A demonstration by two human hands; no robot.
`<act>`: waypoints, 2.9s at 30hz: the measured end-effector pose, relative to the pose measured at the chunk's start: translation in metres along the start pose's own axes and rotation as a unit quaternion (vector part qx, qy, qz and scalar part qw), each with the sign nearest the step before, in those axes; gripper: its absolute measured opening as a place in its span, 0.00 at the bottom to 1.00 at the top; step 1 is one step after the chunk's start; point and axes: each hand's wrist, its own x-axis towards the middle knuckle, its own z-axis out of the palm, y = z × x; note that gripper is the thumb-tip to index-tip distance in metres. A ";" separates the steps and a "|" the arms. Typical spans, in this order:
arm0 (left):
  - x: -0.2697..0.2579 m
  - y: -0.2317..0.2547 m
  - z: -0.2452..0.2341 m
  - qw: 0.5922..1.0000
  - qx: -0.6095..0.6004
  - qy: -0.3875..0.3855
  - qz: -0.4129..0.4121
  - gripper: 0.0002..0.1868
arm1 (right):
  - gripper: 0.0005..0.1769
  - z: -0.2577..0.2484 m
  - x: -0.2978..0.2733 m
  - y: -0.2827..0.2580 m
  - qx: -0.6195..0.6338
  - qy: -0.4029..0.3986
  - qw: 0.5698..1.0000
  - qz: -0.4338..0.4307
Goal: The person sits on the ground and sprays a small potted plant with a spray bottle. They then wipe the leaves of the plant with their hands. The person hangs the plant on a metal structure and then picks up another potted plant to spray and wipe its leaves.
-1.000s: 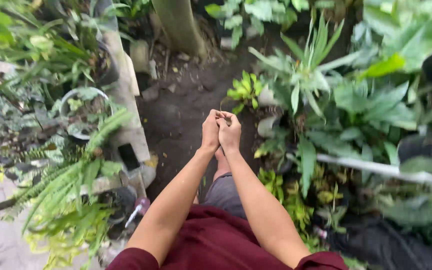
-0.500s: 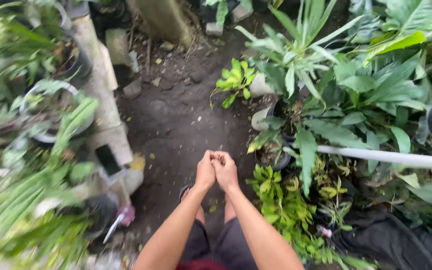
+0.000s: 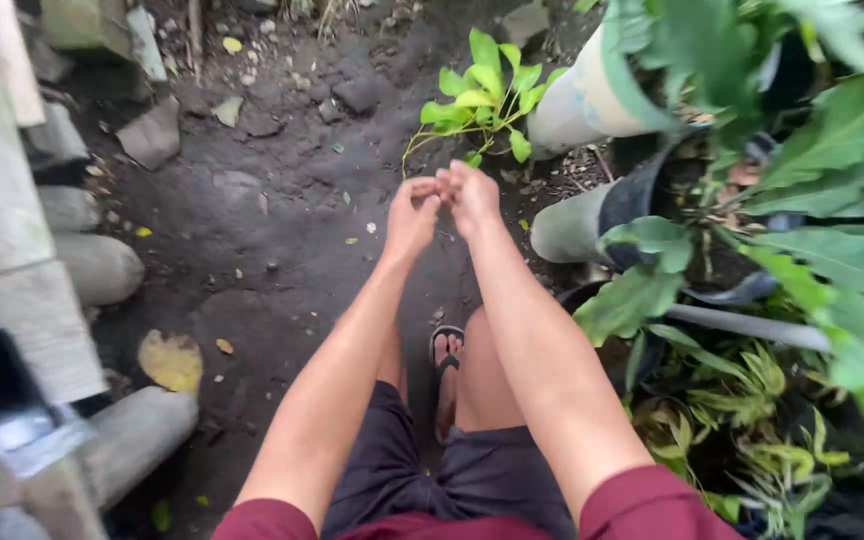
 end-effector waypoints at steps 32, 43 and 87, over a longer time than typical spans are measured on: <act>0.125 -0.073 0.050 0.999 0.038 -0.019 -0.026 0.51 | 0.16 0.022 0.086 -0.069 0.012 -0.107 0.993 -0.054; 0.076 0.065 0.048 0.974 0.104 -0.104 0.173 0.23 | 0.14 -0.006 0.093 -0.088 -0.039 -0.041 0.975 -0.216; -0.234 0.008 -0.049 0.852 -0.126 -0.491 0.134 0.18 | 0.05 -0.121 -0.433 0.019 -0.297 -0.089 0.829 -0.466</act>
